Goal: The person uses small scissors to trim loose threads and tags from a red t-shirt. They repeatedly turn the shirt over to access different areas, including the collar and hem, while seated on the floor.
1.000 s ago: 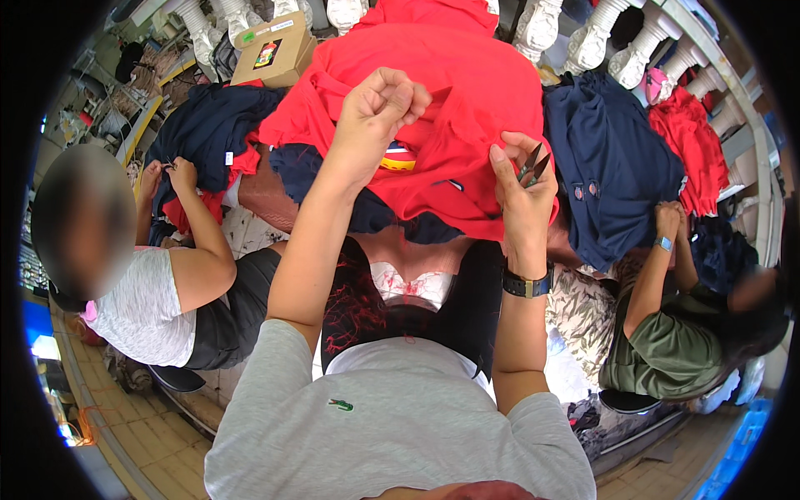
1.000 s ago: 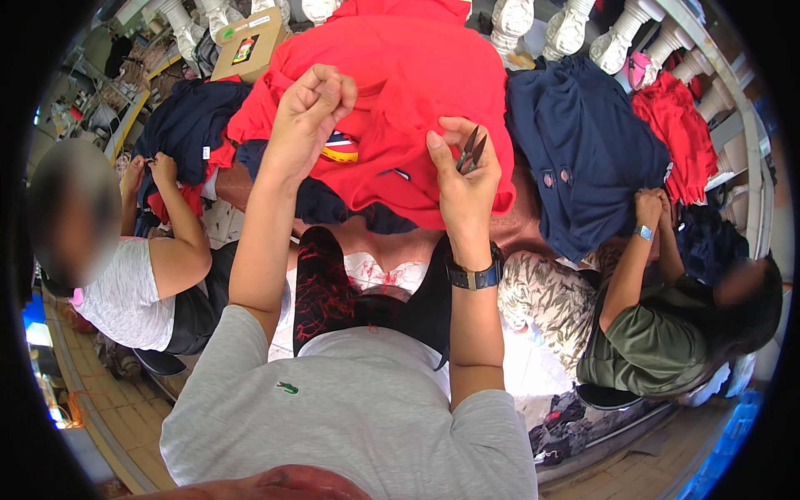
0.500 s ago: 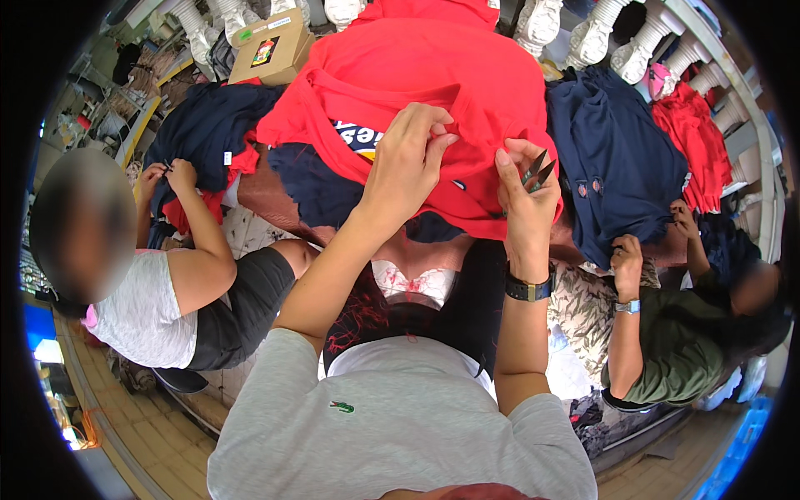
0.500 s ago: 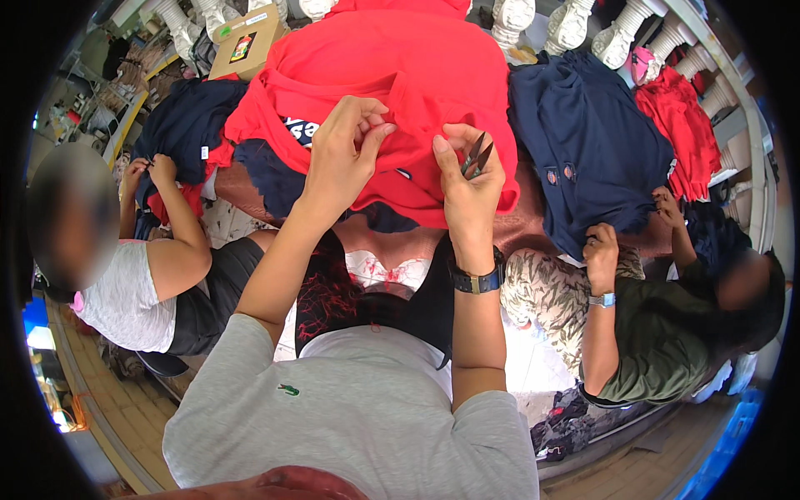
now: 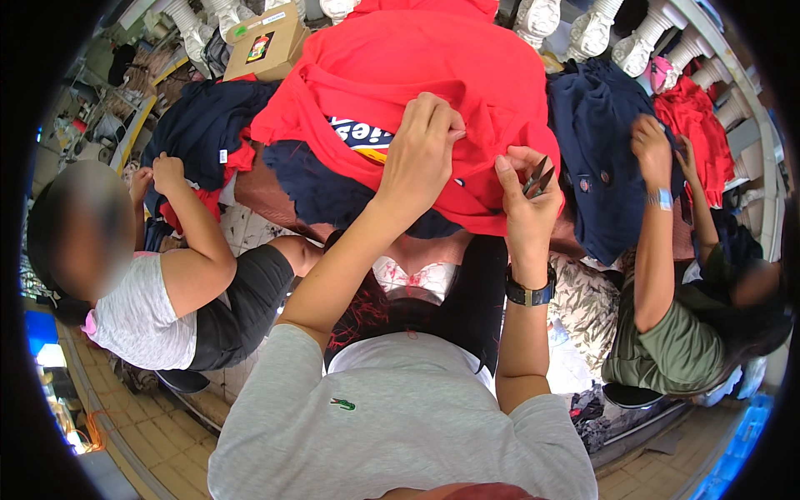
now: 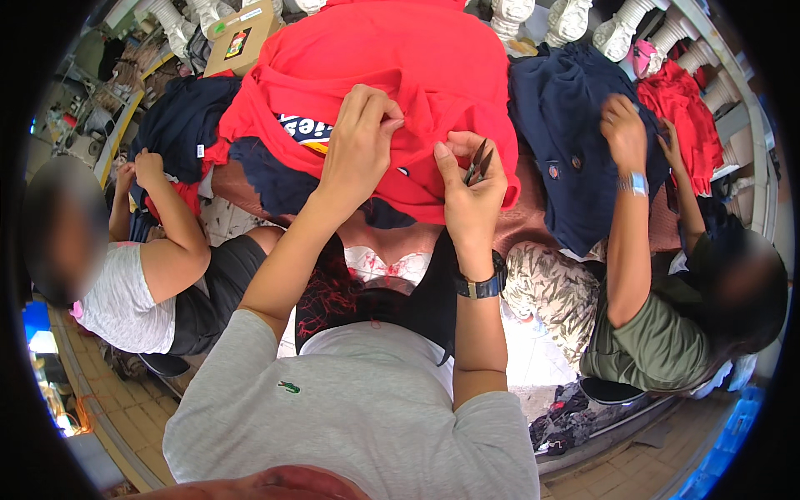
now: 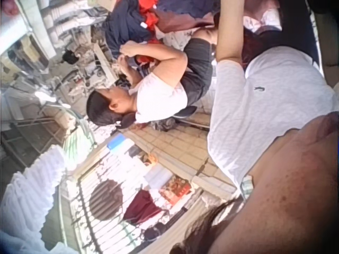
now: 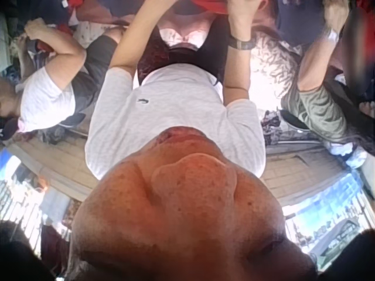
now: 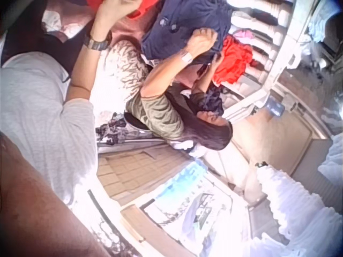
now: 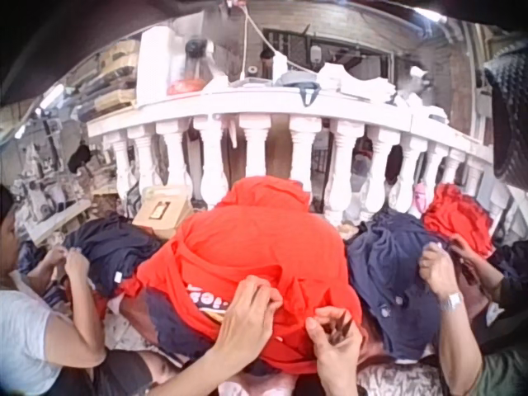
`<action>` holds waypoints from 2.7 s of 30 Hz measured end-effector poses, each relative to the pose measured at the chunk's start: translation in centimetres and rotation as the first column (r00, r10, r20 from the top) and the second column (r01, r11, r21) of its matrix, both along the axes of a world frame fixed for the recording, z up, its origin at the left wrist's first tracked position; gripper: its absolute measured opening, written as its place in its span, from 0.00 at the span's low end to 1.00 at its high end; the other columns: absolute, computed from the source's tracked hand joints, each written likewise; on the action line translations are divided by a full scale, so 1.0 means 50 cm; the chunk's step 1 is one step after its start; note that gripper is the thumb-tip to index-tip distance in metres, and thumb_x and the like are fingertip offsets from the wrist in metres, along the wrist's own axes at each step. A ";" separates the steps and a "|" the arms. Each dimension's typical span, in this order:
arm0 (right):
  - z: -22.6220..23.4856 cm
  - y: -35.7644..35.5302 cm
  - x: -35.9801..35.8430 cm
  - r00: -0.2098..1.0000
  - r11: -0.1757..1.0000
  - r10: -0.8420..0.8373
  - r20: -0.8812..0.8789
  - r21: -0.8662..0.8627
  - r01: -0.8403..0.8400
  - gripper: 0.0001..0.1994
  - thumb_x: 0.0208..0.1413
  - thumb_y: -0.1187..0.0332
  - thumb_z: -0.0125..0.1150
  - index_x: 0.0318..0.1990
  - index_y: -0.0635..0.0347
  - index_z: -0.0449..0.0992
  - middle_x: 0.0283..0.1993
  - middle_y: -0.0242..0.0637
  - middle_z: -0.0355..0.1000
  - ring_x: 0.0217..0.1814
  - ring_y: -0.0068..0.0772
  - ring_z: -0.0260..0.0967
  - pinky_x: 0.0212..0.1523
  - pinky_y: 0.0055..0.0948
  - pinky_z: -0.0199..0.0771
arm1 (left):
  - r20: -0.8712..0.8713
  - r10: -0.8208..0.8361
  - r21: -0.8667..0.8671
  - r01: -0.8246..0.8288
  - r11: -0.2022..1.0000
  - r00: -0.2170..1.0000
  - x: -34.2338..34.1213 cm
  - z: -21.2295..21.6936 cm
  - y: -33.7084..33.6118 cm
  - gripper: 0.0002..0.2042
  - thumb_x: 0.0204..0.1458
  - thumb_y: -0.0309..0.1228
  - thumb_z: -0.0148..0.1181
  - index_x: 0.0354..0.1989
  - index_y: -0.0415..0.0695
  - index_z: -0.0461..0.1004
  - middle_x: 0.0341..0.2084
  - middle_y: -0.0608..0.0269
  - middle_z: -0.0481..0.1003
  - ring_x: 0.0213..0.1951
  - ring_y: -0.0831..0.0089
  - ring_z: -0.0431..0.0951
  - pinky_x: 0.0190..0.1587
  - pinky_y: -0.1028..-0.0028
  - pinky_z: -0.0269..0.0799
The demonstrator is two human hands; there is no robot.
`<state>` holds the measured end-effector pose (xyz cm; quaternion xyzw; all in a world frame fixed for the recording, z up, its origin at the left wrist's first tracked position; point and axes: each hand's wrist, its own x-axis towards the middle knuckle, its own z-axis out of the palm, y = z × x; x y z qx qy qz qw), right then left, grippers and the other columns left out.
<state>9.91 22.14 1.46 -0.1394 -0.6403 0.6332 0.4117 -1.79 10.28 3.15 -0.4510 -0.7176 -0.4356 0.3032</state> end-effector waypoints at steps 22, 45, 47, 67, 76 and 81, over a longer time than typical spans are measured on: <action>0.048 -0.097 -0.012 0.863 0.909 0.415 0.288 -0.162 -0.383 0.25 0.73 0.53 0.42 0.33 0.66 0.74 0.22 0.26 0.57 0.23 0.17 0.51 0.24 0.26 0.51 | 0.681 -0.436 0.311 0.306 0.900 0.589 0.041 0.025 -0.096 0.04 0.66 0.24 0.54 0.40 0.37 0.72 0.39 0.62 0.77 0.38 0.80 0.71 0.45 0.77 0.69; 0.031 -0.036 0.010 0.983 0.995 0.097 0.156 -0.035 -0.093 0.13 0.65 0.65 0.65 0.30 0.60 0.70 0.26 0.20 0.60 0.29 0.13 0.51 0.29 0.20 0.53 | -0.007 0.202 -0.147 -0.201 0.969 0.979 -0.165 0.058 -0.138 0.06 0.59 0.25 0.60 0.42 0.36 0.77 0.36 0.53 0.77 0.37 0.56 0.78 0.41 0.67 0.74; 0.028 -0.038 0.017 0.981 0.997 0.050 0.189 0.044 -0.059 0.13 0.65 0.65 0.65 0.31 0.61 0.71 0.27 0.21 0.63 0.30 0.13 0.54 0.31 0.20 0.56 | 0.057 0.177 -0.206 -0.162 0.965 0.983 -0.175 0.059 -0.136 0.05 0.59 0.24 0.60 0.40 0.35 0.76 0.34 0.53 0.77 0.36 0.54 0.78 0.41 0.67 0.74; 0.021 -0.017 0.052 0.987 0.995 0.077 0.139 0.056 -0.086 0.06 0.63 0.73 0.64 0.42 0.65 0.74 0.43 0.35 0.76 0.44 0.19 0.72 0.44 0.21 0.74 | 0.659 -0.431 -0.261 0.724 0.638 0.616 0.136 -0.010 -0.228 0.08 0.53 0.27 0.67 0.37 0.38 0.76 0.33 0.59 0.73 0.38 0.61 0.75 0.43 0.67 0.70; 0.013 -0.019 0.011 0.997 0.997 0.068 -0.044 0.029 -0.067 0.14 0.58 0.79 0.67 0.49 0.65 0.72 0.45 0.36 0.74 0.44 0.17 0.72 0.39 0.17 0.76 | 0.357 -0.224 0.047 0.222 0.974 0.907 0.107 0.043 -0.095 0.10 0.55 0.19 0.64 0.43 0.38 0.71 0.37 0.55 0.69 0.36 0.62 0.77 0.39 0.67 0.75; 0.010 -0.017 0.013 0.997 0.997 0.066 -0.050 0.051 -0.064 0.11 0.58 0.79 0.68 0.47 0.65 0.77 0.42 0.33 0.77 0.37 0.12 0.69 0.35 0.14 0.70 | 0.241 -0.250 0.091 0.235 0.968 0.938 0.094 0.022 -0.039 0.12 0.53 0.17 0.63 0.46 0.38 0.73 0.40 0.54 0.69 0.36 0.64 0.76 0.39 0.68 0.76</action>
